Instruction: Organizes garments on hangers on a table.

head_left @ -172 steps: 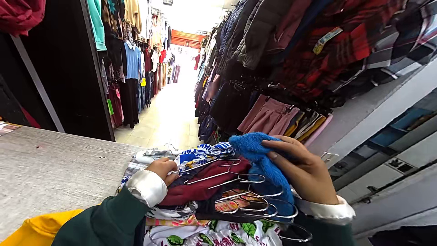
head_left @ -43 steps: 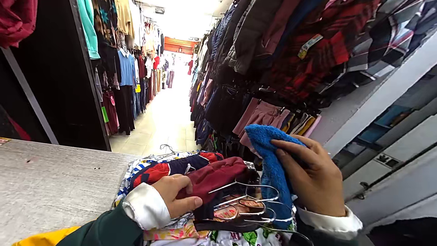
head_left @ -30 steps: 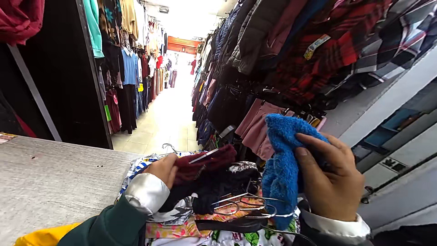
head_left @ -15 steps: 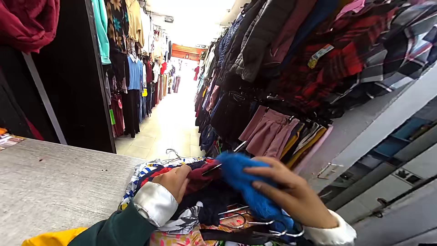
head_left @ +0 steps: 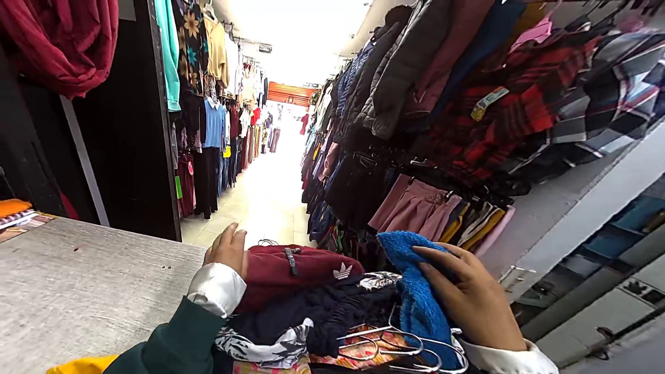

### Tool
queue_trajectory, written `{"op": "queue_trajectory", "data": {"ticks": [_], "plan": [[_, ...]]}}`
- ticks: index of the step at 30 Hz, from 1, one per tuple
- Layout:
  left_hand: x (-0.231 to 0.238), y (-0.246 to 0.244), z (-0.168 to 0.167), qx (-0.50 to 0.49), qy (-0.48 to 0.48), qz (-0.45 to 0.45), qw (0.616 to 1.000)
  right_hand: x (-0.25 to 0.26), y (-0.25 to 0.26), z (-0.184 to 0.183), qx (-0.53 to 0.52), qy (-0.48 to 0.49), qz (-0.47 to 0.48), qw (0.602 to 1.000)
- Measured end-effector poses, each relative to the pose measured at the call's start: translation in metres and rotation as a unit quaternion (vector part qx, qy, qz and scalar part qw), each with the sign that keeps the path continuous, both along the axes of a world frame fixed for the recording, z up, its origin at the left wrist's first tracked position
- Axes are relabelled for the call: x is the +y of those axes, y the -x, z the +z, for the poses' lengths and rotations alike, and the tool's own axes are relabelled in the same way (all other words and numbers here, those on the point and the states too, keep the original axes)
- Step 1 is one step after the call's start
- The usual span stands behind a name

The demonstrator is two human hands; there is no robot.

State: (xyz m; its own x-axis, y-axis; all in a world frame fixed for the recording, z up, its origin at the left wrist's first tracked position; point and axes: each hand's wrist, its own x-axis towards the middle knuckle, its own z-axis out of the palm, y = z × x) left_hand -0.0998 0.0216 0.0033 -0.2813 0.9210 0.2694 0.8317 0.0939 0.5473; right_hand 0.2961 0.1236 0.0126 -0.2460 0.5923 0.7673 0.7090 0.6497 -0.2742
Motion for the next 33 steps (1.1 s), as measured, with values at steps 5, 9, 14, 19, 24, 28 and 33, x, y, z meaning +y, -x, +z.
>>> {"op": "queue_trajectory", "data": {"ticks": [5,9,14,19,24,28,33], "plan": [[-0.060,-0.062,0.030,0.024,0.064,-0.298,0.952,-0.005,0.002,0.004,0.012,-0.003,0.010,1.000],[-0.059,-0.085,0.035,0.056,0.226,-0.357,0.905,-0.009,0.005,0.004,0.016,-0.007,0.016,1.000],[-0.051,-0.070,0.028,0.013,0.153,-0.357,0.922,-0.009,0.003,0.005,0.024,-0.017,0.027,0.999],[-0.048,-0.055,0.031,-0.051,0.151,-0.378,0.912,-0.013,0.001,0.007,0.038,-0.017,0.032,0.999],[-0.045,-0.047,0.021,-0.020,-0.006,-0.283,0.959,-0.015,-0.001,0.009,0.043,-0.014,0.019,0.999],[-0.022,-0.037,0.000,-0.003,-0.096,-0.160,0.982,-0.015,0.001,0.008,0.043,-0.010,0.019,0.999],[-0.007,-0.033,-0.018,-0.002,-0.126,-0.109,0.986,-0.016,0.013,0.006,0.062,-0.021,0.054,0.996]]}}
